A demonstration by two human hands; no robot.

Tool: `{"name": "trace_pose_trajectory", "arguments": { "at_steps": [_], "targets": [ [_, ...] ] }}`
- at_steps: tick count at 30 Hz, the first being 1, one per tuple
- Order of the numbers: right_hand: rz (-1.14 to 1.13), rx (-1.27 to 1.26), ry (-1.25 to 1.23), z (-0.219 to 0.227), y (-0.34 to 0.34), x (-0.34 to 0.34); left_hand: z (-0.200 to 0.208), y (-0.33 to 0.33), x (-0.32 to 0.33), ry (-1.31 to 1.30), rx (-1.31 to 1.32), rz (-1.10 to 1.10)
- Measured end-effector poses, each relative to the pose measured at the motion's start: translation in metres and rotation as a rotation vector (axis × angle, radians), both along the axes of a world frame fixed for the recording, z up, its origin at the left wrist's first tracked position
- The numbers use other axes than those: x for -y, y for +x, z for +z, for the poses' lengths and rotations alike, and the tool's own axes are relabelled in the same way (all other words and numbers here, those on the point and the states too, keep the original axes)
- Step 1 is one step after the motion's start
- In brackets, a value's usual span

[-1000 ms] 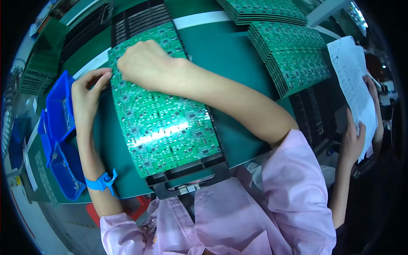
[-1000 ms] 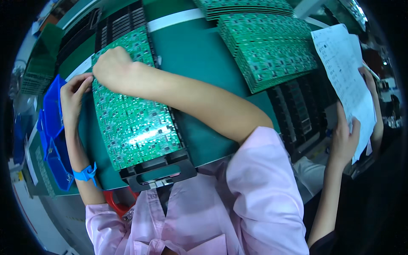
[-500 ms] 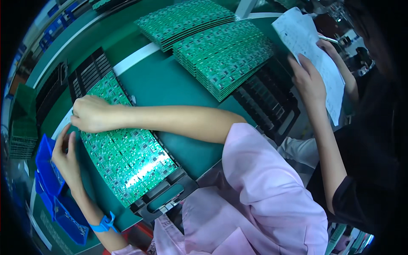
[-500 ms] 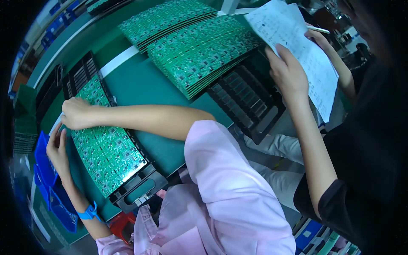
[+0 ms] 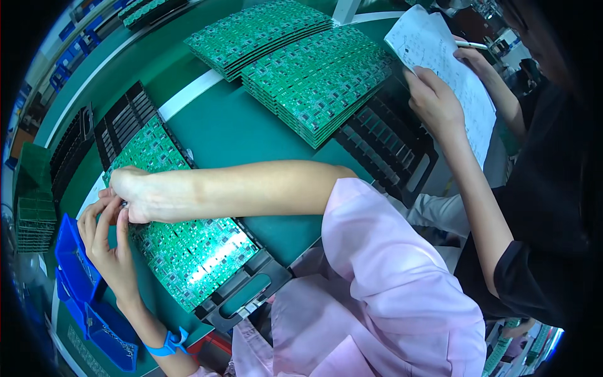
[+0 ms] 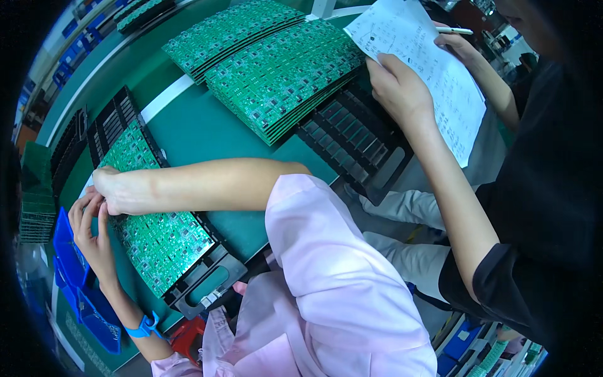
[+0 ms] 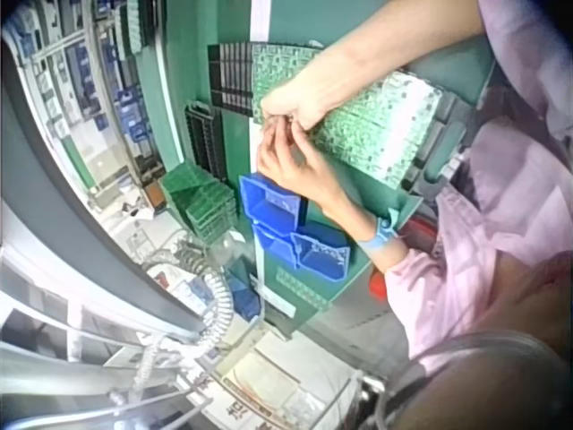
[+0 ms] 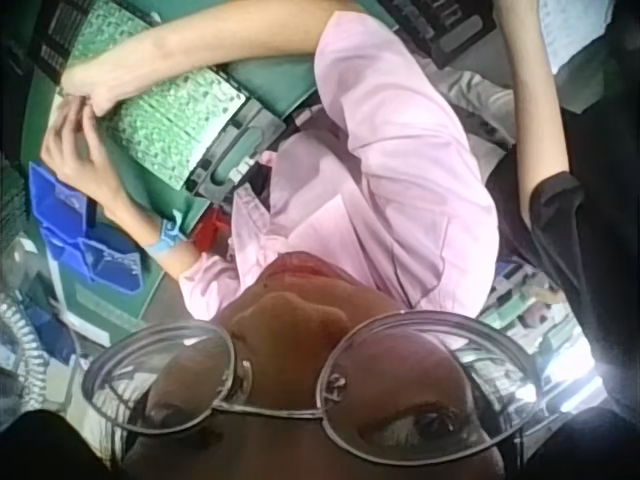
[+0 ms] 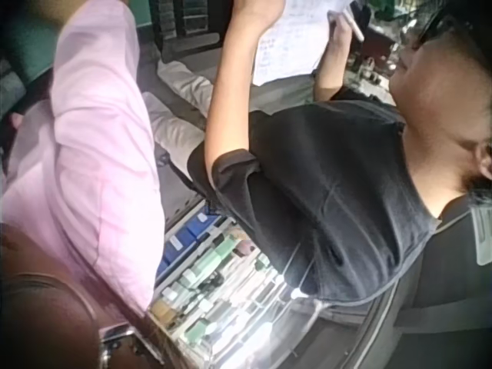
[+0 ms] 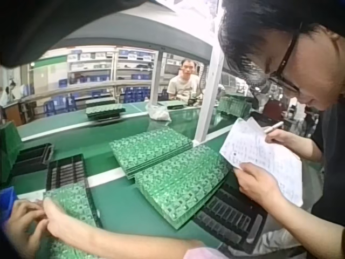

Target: Manually inserting and assembling small electronic components onto printed circuit boards at a factory workstation.

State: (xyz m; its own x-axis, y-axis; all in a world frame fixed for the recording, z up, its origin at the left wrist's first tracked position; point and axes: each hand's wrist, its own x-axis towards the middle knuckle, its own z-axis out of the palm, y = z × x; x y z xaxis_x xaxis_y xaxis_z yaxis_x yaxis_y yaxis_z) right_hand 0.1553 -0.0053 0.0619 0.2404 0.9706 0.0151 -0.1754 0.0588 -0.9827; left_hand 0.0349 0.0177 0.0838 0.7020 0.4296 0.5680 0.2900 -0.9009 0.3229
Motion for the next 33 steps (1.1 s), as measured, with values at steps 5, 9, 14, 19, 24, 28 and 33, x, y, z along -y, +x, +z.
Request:
{"name": "trace_pose_trajectory", "arguments": {
  "at_steps": [5,9,14,19,24,28,33],
  "targets": [
    [0.006,-0.091,-0.018,-0.012,-0.03,-0.074,-0.005,-0.001,-0.009,0.011,0.005,0.0],
    [0.007,-0.157,-0.025,-0.003,-0.01,-0.014,-0.004,-0.003,-0.009,0.037,0.031,-0.009],
    [-0.013,-0.238,-0.037,-0.008,-0.023,-0.036,-0.004,-0.004,-0.008,-0.017,0.026,-0.021],
    [-0.031,-0.302,-0.036,-0.012,-0.027,-0.059,-0.002,-0.003,-0.007,-0.01,0.017,-0.039],
    [-0.043,-0.374,-0.032,-0.02,-0.047,-0.096,0.0,-0.003,-0.005,0.037,-0.003,-0.07],
    [-0.046,-0.437,-0.028,-0.025,-0.055,-0.119,0.0,-0.002,-0.006,0.053,-0.013,-0.094],
    [-0.031,-0.516,-0.034,-0.033,-0.075,-0.156,-0.002,-0.008,-0.009,0.046,-0.029,-0.088]
  ]
}}
